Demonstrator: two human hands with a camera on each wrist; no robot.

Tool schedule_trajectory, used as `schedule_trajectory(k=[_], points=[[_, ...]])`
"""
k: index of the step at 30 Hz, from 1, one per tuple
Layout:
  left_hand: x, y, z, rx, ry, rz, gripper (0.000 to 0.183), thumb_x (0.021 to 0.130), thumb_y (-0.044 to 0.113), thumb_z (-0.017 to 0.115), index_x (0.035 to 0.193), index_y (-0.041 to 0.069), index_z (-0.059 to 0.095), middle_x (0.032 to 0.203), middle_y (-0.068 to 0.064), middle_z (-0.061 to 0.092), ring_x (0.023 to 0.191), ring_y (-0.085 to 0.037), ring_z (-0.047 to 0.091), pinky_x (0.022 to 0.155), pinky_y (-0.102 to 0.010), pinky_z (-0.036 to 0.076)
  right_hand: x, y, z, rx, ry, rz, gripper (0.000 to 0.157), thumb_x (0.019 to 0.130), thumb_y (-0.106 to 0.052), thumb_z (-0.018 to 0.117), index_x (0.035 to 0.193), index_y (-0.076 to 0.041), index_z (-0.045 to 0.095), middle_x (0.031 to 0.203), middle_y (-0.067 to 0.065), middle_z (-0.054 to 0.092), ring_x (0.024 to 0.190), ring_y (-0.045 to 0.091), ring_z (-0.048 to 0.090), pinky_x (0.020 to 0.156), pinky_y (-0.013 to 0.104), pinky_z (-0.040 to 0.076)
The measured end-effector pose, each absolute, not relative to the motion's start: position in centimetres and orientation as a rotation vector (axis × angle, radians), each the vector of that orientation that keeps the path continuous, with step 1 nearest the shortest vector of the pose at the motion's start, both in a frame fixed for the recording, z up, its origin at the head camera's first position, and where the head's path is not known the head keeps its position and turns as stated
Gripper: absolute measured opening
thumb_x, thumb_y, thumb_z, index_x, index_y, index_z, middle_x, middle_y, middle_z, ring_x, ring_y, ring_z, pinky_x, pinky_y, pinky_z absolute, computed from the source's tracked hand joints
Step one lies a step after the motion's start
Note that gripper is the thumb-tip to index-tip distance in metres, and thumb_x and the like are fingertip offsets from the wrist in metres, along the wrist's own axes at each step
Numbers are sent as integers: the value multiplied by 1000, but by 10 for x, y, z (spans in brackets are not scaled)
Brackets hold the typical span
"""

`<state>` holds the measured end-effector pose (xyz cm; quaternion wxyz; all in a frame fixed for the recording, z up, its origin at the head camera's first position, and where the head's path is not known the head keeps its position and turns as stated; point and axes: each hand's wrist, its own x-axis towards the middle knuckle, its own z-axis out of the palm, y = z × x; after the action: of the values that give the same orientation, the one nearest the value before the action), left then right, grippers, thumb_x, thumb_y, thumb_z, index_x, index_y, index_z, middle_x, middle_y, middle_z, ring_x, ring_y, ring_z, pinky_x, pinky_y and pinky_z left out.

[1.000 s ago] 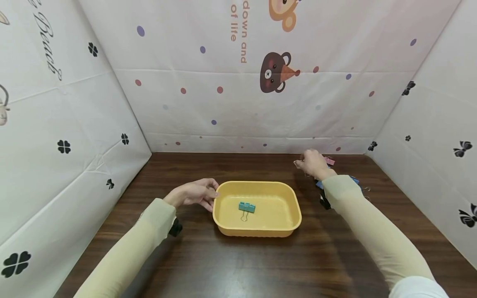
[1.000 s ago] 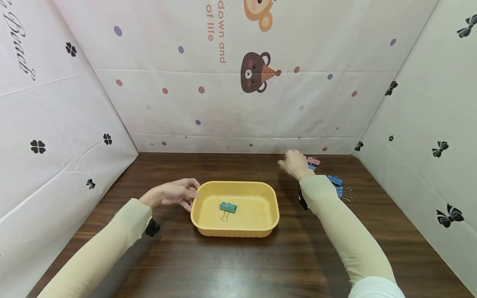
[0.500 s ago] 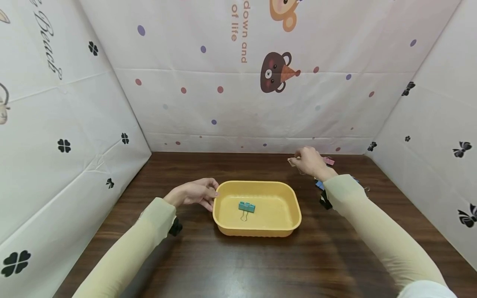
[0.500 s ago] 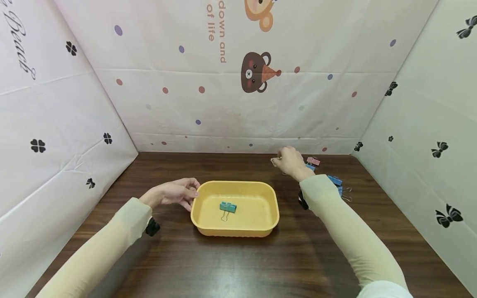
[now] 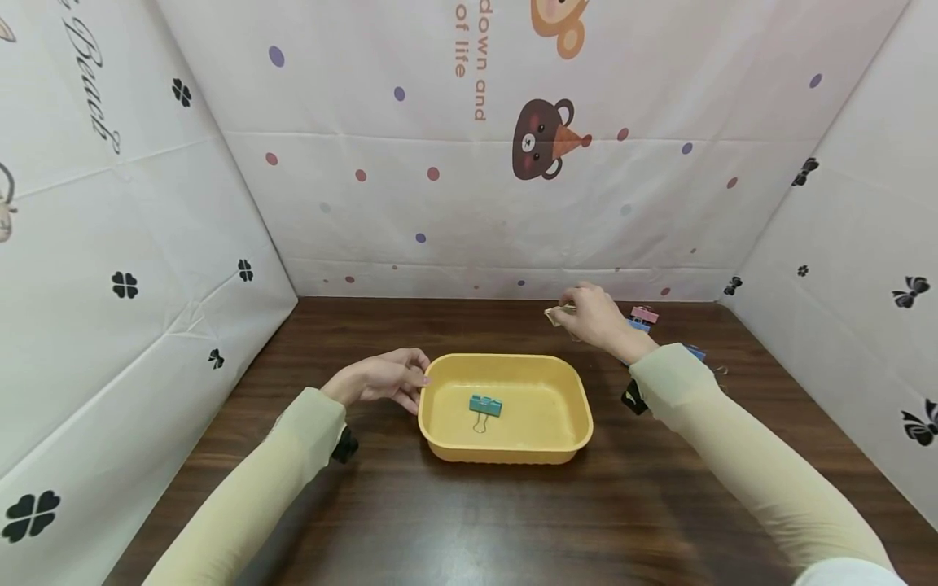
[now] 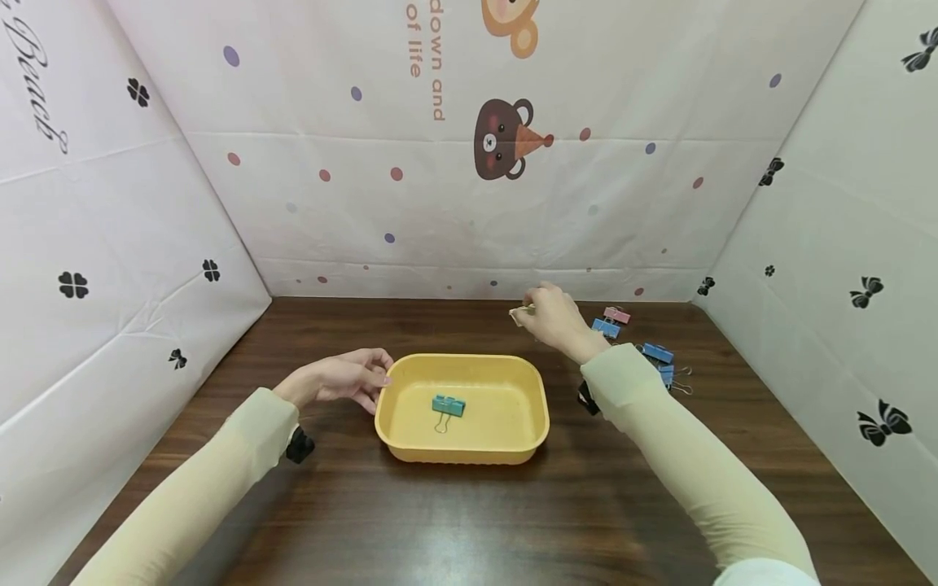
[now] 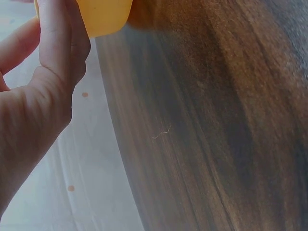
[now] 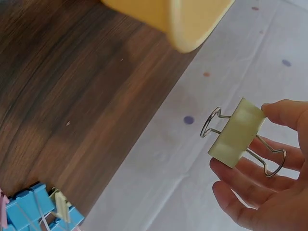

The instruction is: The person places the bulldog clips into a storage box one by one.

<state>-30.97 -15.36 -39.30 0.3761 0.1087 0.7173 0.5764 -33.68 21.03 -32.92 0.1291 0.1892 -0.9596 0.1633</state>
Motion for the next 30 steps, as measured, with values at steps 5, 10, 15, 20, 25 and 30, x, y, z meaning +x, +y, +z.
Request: schedule_trajectory(k=[5,10,15,20,25,30], points=[[-309,-153,-392,277,1841,1473,32,100,7,49,126,-1,32,96,-15,56,75,-21,63,70,-34,61,-329,200,-325,600,-2777,492,29,91,-26,65,104,0,69,105,18,62,89,33,62,76,47,54],[-309,-152,-392,271,1843,1472,32,100,8,49,125,0,32,96,-14,56,75,-21,62,70,-35,61,-321,191,-324,663,-2778,481,30,93,-28,63,106,-1,68,110,17,62,91,31,62,78,45,54],[-309,-152,-391,270,1842,1468,32,100,8,49,126,0,32,97,-14,56,75,-21,62,71,-35,61,-314,182,-324,727,-2780,483,33,93,-30,63,108,-2,68,114,15,62,96,30,63,83,45,54],[-308,-152,-390,276,1844,1472,32,99,7,49,126,0,32,96,-15,57,74,-20,62,70,-34,61,-306,172,-324,795,-2770,456,34,92,-31,64,108,-2,69,112,14,63,93,28,64,83,44,54],[-308,-152,-389,280,1846,1473,34,100,7,48,127,-1,31,96,-15,57,73,-20,62,70,-35,61,-298,163,-325,857,-2778,417,32,92,-30,65,107,-3,69,109,12,64,93,26,64,82,42,55],[-309,-153,-393,282,1847,1476,34,99,7,49,127,-1,32,95,-15,57,74,-20,62,70,-35,61,-293,157,-329,932,-2778,412,30,90,-29,68,105,-4,70,107,11,65,92,24,65,80,40,56]])
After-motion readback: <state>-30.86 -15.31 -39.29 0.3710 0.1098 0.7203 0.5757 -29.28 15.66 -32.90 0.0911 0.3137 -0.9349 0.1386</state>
